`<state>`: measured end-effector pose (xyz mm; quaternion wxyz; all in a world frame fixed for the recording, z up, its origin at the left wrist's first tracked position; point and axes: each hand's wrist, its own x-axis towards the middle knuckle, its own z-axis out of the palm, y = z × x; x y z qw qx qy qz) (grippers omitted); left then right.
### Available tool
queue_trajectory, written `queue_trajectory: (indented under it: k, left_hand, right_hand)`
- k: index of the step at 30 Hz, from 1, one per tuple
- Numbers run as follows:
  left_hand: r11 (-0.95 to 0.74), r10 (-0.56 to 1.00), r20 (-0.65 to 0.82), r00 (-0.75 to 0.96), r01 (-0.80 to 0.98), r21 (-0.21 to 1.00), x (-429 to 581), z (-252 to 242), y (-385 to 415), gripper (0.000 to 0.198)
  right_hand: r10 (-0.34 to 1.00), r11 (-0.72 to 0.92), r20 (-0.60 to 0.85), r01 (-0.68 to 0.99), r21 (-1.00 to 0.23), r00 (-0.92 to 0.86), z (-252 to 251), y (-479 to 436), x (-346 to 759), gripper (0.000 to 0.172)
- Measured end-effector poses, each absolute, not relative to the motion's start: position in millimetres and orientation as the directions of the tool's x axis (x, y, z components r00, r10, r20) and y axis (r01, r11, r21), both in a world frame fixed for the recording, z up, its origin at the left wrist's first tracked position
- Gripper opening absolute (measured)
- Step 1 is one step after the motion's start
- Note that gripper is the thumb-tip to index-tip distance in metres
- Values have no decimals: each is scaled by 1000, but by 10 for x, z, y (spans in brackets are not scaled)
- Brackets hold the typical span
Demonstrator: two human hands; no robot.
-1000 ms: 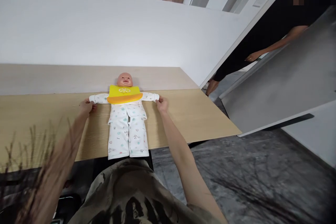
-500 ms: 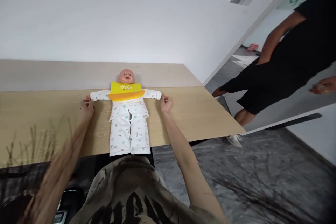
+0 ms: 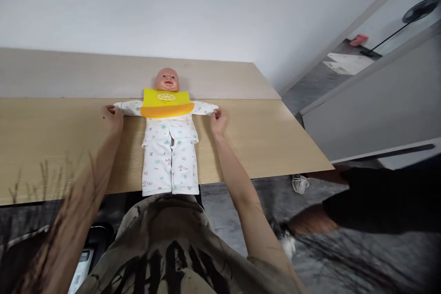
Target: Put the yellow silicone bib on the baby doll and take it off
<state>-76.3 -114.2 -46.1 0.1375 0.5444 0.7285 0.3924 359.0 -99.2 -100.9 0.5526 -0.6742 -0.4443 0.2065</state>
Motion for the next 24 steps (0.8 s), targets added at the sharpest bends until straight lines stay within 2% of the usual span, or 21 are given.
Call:
queue_trajectory:
  k: [3, 5, 9, 12, 16, 19, 22, 24]
  left_hand:
    - [265, 798, 152, -583, 566, 780, -830, -535, -1211, 48]
    - [308, 765, 113, -634, 514, 801, -845, -545, -1204, 39]
    - [345, 756, 40, -653, 450, 824, -861, -502, -1136, 23]
    - [354, 780, -10, -626, 427, 832, -901, -447, -1114, 28]
    - [329, 780, -1, -626, 408, 852, -930, -375, -1116, 30]
    - [320, 748, 34, -663, 404, 857, -865, -349, -1201, 8]
    - [287, 724, 101, -682, 431, 856, -705, -372, -1484, 40]
    - [235, 745, 146, -650, 461, 856, -564, -419, -1824, 49]
  right_hand:
    - [813, -43, 188, 378, -925, 551, -1079, -945, 3687, 19]
    - [809, -39, 191, 375, -926, 557, -1120, -913, 3721, 23]
    - [802, -14, 196, 346, -938, 564, -1171, -866, 3748, 22]
    - [827, -19, 180, 346, -938, 533, -1177, -831, 3781, 24]
    - [832, -2, 191, 347, -938, 521, -1138, -767, 3825, 24]
    - [831, -8, 178, 330, -944, 528, -1089, -772, 3812, 21]
    - [809, -5, 185, 322, -947, 558, -1051, -857, 3774, 21]
    - [791, -6, 193, 324, -946, 580, -1040, -940, 3754, 20]
